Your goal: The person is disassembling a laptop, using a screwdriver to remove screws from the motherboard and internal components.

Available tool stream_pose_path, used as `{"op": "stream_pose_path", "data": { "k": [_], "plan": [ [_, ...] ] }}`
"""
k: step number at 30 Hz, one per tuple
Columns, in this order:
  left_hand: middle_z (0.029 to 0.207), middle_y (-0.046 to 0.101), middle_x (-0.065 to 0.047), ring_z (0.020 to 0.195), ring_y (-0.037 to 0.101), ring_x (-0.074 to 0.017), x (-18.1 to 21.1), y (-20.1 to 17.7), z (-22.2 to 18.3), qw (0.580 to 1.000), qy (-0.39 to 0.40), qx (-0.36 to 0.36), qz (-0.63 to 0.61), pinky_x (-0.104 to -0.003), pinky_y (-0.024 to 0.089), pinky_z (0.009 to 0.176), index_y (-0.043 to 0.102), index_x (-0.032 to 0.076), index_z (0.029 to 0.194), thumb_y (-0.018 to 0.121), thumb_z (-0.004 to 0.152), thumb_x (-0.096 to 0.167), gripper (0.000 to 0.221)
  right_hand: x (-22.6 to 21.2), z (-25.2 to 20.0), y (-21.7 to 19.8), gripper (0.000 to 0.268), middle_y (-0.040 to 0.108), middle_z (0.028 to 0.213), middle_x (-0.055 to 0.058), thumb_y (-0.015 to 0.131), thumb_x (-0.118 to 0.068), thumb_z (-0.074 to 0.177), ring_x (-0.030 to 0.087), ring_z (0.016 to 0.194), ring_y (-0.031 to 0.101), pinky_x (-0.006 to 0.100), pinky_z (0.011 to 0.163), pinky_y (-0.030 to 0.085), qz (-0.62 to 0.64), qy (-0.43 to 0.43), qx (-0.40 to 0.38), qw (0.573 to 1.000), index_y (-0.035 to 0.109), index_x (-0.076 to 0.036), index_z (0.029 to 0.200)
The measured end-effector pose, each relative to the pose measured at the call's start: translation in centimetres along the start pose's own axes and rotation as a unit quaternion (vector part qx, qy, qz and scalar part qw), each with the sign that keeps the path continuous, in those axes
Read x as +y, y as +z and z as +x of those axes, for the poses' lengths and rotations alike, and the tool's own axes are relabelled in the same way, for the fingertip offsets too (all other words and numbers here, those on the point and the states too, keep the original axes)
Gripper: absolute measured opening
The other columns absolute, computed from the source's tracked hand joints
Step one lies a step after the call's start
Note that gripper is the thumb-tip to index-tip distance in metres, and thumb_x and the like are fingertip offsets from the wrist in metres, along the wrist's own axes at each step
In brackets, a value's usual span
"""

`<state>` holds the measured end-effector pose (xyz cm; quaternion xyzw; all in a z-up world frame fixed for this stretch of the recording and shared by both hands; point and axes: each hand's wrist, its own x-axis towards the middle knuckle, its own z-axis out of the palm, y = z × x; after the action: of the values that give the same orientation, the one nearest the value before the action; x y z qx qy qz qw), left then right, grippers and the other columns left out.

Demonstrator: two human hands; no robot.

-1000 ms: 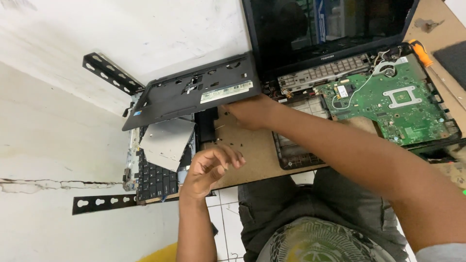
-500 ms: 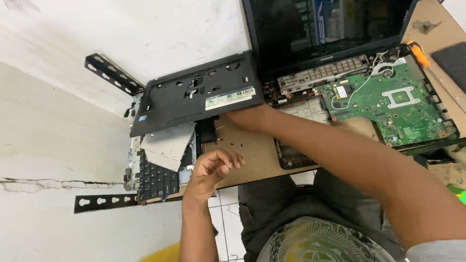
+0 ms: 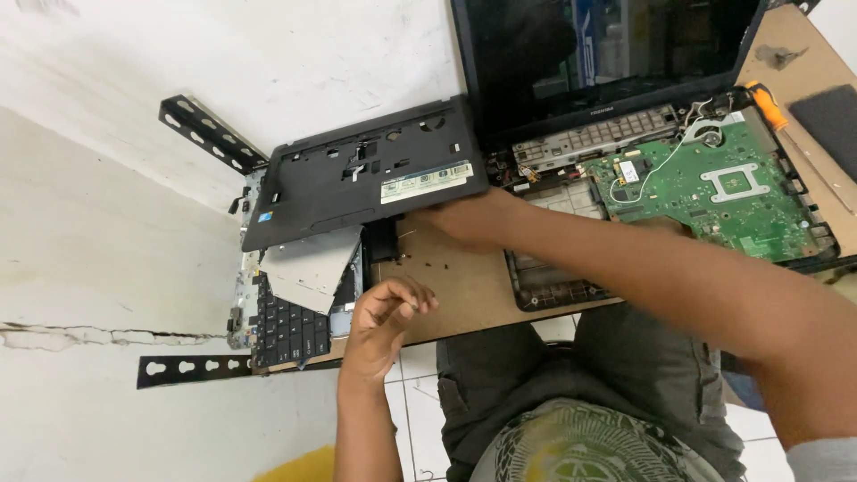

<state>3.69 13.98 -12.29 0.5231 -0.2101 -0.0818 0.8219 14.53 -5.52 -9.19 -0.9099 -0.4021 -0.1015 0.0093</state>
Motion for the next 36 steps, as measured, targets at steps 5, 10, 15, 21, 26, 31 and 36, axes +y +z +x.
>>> {"op": "stream_pose_path", "data": {
  "k": [5, 10, 15, 21, 26, 31, 36],
  "plan": [
    [0.071, 0.054, -0.017, 0.080, 0.060, -0.0329, -0.7, -0.2, -0.4, 1.000, 0.015, 0.009, -0.001, -0.041, 0.045, 0.075, 0.055, -0.004, 0.080, 0.056, 0.087, 0.003, 0.010, 0.3, -1.6, 0.8, 0.053, 0.061, 0.107, 0.003, 0.066, -0.034, 0.077, 0.022, 0.093, 0.063, 0.032, 0.068, 0.053, -0.090, -0.032, 0.024, 0.995, 0.053, -0.022, 0.128],
    [0.068, 0.053, -0.016, 0.078, 0.061, -0.0322, -1.3, -0.2, -0.8, 0.999, 0.014, 0.032, -0.007, -0.038, 0.045, 0.073, 0.055, -0.002, 0.078, 0.060, 0.086, 0.006, 0.013, 0.1, -2.7, -2.3, 0.044, 0.061, 0.103, 0.010, 0.055, -0.023, 0.079, 0.027, 0.088, 0.063, 0.042, 0.071, 0.052, -0.068, -0.066, -0.055, 0.994, 0.056, -0.013, 0.121],
    [0.067, 0.050, -0.014, 0.075, 0.059, -0.0304, -2.6, -0.7, -0.7, 0.996, 0.015, 0.082, -0.033, -0.037, 0.045, 0.072, 0.056, -0.001, 0.081, 0.061, 0.086, 0.009, 0.013, 1.2, -2.6, -0.4, 0.030, 0.064, 0.091, 0.007, 0.046, -0.027, 0.089, 0.028, 0.080, 0.064, 0.049, 0.079, 0.045, -0.021, -0.024, -0.117, 0.993, 0.064, -0.011, 0.106],
    [0.064, 0.049, -0.010, 0.073, 0.059, -0.0263, -4.0, -1.0, -0.5, 0.990, 0.011, 0.137, -0.026, -0.034, 0.046, 0.072, 0.055, -0.001, 0.083, 0.062, 0.087, 0.010, 0.014, 0.7, -2.9, -0.6, 0.029, 0.065, 0.094, 0.010, 0.063, -0.020, 0.076, 0.030, 0.083, 0.064, 0.051, 0.075, 0.048, -0.030, -0.005, -0.116, 0.993, 0.066, -0.009, 0.103],
    [0.064, 0.049, -0.011, 0.072, 0.059, -0.0263, -3.8, -0.5, -0.3, 0.991, 0.012, 0.134, -0.025, -0.034, 0.046, 0.072, 0.055, -0.002, 0.083, 0.062, 0.087, 0.010, 0.014, 0.7, -2.3, 1.4, 0.025, 0.065, 0.089, 0.009, 0.061, -0.016, 0.073, 0.029, 0.079, 0.064, 0.051, 0.071, 0.048, -0.029, 0.009, -0.078, 0.996, 0.067, -0.010, 0.097],
    [0.063, 0.048, -0.010, 0.072, 0.059, -0.0263, -3.0, 0.6, 0.3, 0.994, 0.022, 0.102, -0.024, -0.034, 0.046, 0.071, 0.055, -0.001, 0.082, 0.062, 0.087, 0.009, 0.014, 0.0, -2.2, 1.8, 0.019, 0.066, 0.080, 0.007, 0.064, -0.014, 0.071, 0.028, 0.074, 0.065, 0.050, 0.065, 0.047, -0.067, 0.022, -0.021, 0.997, 0.069, -0.012, 0.089],
    [0.064, 0.051, -0.013, 0.071, 0.060, -0.0272, -2.0, 1.7, 0.5, 0.997, 0.044, 0.062, -0.017, -0.035, 0.046, 0.069, 0.054, -0.003, 0.081, 0.062, 0.085, 0.006, 0.013, 0.0, -2.6, 4.5, 0.007, 0.067, 0.073, 0.008, 0.062, -0.005, 0.074, 0.026, 0.069, 0.066, 0.043, 0.063, 0.050, 0.005, 0.047, -0.068, 0.997, 0.068, -0.008, 0.076]
  ]
}}
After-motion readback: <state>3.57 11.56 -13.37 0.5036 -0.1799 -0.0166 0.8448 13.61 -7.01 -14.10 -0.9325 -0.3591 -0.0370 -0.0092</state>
